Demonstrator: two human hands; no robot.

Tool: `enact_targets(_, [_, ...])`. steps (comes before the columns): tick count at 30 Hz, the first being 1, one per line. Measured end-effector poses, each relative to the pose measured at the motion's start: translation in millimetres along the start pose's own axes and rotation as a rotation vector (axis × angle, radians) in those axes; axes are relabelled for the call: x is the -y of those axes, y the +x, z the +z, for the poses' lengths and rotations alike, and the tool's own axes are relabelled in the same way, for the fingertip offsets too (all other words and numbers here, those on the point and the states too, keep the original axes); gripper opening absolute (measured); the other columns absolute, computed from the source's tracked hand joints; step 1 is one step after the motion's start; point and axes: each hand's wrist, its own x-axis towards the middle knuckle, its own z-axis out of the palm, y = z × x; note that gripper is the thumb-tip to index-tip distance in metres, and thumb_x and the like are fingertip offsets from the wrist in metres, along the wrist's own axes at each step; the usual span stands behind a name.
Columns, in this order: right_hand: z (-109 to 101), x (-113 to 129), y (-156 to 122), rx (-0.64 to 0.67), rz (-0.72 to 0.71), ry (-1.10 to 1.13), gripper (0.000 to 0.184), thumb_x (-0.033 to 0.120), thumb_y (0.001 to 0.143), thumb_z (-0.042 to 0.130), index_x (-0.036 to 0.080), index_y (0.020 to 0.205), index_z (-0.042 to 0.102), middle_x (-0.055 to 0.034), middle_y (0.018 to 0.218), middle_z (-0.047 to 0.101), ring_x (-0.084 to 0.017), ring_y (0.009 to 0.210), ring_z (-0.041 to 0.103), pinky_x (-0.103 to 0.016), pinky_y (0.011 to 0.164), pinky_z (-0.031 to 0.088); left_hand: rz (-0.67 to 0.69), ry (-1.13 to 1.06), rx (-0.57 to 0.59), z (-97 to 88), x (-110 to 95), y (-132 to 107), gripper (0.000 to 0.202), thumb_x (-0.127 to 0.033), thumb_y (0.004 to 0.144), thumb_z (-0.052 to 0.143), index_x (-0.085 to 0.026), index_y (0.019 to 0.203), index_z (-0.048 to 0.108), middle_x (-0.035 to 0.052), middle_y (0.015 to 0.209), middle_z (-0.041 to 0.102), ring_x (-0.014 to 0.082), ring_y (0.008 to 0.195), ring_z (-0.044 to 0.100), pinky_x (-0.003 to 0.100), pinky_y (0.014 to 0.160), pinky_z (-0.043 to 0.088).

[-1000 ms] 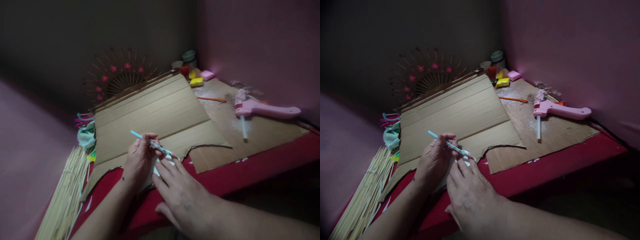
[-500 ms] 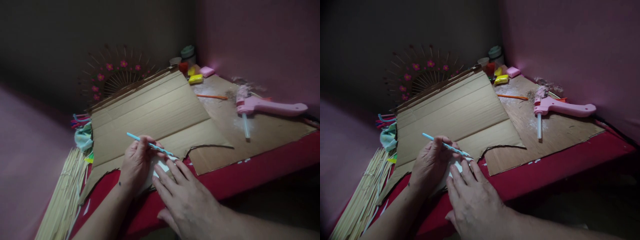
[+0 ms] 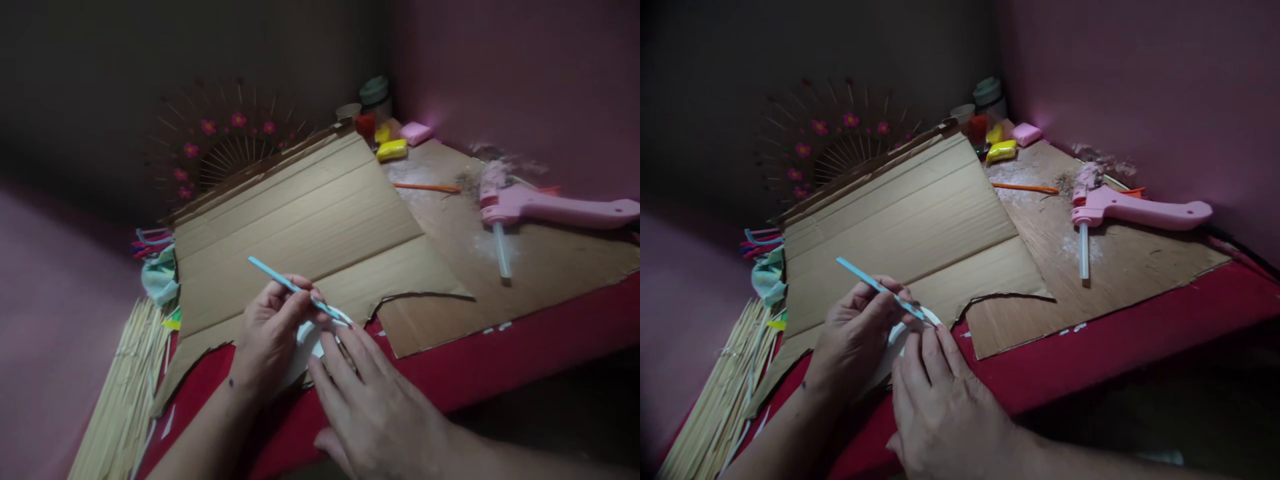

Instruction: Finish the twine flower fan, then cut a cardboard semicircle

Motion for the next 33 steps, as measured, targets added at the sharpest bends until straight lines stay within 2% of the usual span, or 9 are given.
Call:
enact_targets(4, [2.5, 0.0, -0.5, -0.057, -0.047, -0.049, 0.055, 0.042, 0.086, 0.040, -0.002, 0.117, 0.051, -0.0269, 0.118, 0.054, -0.042, 0.113, 0.047, -0.053, 0.098, 0.027, 0.023, -0.047, 0.037, 1.0, 1.9, -1.4, 0.005, -0.024, 0.087, 0.047, -0.019, 0.089, 0.049, 0.0030, 0.078, 0.065, 0.0138, 0.062, 0.062, 0.035, 0.068, 0.051])
enact_targets(6, [2.9, -0.4, -0.4, -0.089, -0.056, -0.064, 0.052, 0.041, 0.086, 0.041, -0.001, 0.113, 0.054, -0.0264, 0.115, 0.056, -0.041, 0.110, 0.049, -0.053, 0.096, 0.031, 0.054, -0.055, 0.051, 1.1, 3.0, -1.3, 0.006, -0.025, 0.088, 0.045, -0.020, 0.089, 0.049, 0.0030, 0.078, 0.065, 0.0146, 0.063, 0.062, 0.037, 0.069, 0.051])
enact_targets(10, [4.2, -1.2, 0.2, -0.118, -0.038, -0.059, 0.051, 0.041, 0.084, 0.044, 0.000, 0.112, 0.056, -0.0248, 0.113, 0.058, -0.039, 0.109, 0.051, -0.050, 0.095, 0.034, 0.107, 0.018, 0.043, -0.2, 4.3, -0.7, 0.008, -0.023, 0.087, 0.049, -0.019, 0.088, 0.055, 0.0017, 0.078, 0.064, 0.0117, 0.063, 0.061, 0.028, 0.066, 0.049])
enact_targets(18, [5.4, -1.8, 2.5, -0.179, -0.022, -0.033, 0.045, 0.039, 0.083, 0.045, 0.002, 0.104, 0.060, -0.0214, 0.105, 0.064, -0.035, 0.101, 0.057, -0.048, 0.091, 0.039, 0.063, 0.101, 0.059, -2.5, 3.7, -3.7, 0.010, -0.025, 0.085, 0.052, -0.019, 0.084, 0.060, -0.0007, 0.069, 0.062, 0.0073, 0.059, 0.057, 0.018, 0.059, 0.046])
enact_targets(29, [6.4, -1.4, 2.8, -0.214, -0.006, -0.025, 0.042, 0.038, 0.082, 0.046, 0.003, 0.100, 0.062, -0.0195, 0.101, 0.065, -0.033, 0.099, 0.057, -0.047, 0.091, 0.037, 0.057, 0.189, 0.094, 1.9, 3.3, -6.3, 0.004, -0.023, 0.083, 0.055, -0.019, 0.084, 0.057, -0.0024, 0.066, 0.059, 0.0069, 0.058, 0.055, 0.017, 0.056, 0.045])
enact_targets(33, [6.9, -1.3, 3.8, -0.234, -0.003, -0.036, 0.042, 0.038, 0.081, 0.046, 0.004, 0.098, 0.063, -0.0178, 0.100, 0.066, -0.033, 0.098, 0.057, -0.047, 0.091, 0.037, 0.073, 0.214, 0.067, 4.1, 3.0, -5.9, 0.005, -0.024, 0.083, 0.054, -0.019, 0.083, 0.056, -0.0026, 0.065, 0.058, 0.0071, 0.058, 0.054, 0.017, 0.055, 0.045])
